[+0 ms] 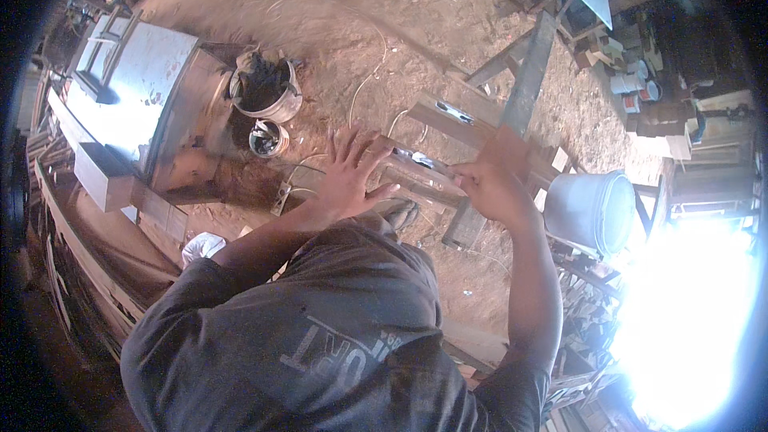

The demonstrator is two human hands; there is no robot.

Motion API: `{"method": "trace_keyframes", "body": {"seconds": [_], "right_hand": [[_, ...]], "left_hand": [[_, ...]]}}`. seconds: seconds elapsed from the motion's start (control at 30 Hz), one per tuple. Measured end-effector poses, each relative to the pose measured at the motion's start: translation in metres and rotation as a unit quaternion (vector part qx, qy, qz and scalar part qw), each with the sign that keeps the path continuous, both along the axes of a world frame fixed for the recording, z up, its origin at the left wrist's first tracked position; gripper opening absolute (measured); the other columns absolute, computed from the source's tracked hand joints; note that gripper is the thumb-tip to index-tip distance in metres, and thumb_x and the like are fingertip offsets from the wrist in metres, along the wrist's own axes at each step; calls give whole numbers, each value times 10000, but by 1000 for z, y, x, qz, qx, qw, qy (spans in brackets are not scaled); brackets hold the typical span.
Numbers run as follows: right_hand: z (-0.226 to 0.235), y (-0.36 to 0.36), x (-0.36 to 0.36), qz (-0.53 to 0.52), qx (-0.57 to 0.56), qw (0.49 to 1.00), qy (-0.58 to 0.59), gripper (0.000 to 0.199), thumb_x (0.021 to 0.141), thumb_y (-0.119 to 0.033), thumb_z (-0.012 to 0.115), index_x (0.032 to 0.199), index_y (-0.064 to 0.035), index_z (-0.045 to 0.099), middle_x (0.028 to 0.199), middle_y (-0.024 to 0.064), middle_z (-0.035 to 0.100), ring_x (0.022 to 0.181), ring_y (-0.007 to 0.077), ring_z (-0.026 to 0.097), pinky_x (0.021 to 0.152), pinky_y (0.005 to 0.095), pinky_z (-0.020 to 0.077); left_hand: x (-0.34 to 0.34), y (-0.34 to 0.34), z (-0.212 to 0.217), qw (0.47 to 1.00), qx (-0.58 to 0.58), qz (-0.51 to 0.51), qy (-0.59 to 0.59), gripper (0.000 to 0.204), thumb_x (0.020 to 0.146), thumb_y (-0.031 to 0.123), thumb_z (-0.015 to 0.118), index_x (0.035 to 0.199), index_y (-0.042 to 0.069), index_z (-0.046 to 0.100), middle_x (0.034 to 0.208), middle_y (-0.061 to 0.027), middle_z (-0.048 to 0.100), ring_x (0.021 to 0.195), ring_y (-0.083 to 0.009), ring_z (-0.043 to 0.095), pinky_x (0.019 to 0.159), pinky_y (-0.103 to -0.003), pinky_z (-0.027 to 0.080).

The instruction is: The person applies a white substance to the edges of wooden planks using a small tool, then joins the planks together on a workbench. The person measures the assembled wood with a tape measure and uses a hammer to tap the pieces into alignment.

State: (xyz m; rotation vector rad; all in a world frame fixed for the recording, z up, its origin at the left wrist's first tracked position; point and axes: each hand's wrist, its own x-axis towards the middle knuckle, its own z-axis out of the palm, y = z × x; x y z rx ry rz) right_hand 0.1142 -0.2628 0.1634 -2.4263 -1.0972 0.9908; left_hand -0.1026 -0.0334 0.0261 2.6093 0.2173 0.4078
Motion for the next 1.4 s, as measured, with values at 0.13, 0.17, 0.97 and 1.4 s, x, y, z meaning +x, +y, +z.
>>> {"method": "trace_keyframes", "body": {"seconds": [0.13,0.17,0.97,1.4], "right_hand": [[14,13,-14,7,-29,999,-25,324,1073,-227,675,1368,-130,769,1266,195,781,1154,370,759,1018,436,572],[14,14,-17,7,-35,999,-37,328,1069,-211,686,1376,-123,763,1308,191,773,1180,363,754,1043,422,563],[17,81,-21,143,-249,942,-175,287,1004,-88,579,1148,-34,821,1254,211,785,1188,397,759,1004,566,597],[61,43,-17,81,-146,962,-216,292,957,-104,684,1170,-194,862,1225,133,729,1236,370,688,1079,479,543]], "left_hand": [[-3,-3,-6,1000,-2,13,-25,801,969,607,730,1628,225,484,1702,-128,405,1622,-482,270,1255,-840,57],[-4,-3,-6,999,-5,12,-33,796,972,604,728,1630,230,482,1703,-128,403,1623,-482,271,1254,-842,56],[-5,-13,-4,1000,10,-15,17,781,960,579,764,1594,196,514,1695,-135,393,1647,-469,208,1255,-840,33],[-5,-10,-7,999,-6,-28,25,809,930,549,806,1593,184,520,1701,-133,371,1634,-466,226,1267,-827,55]]}}
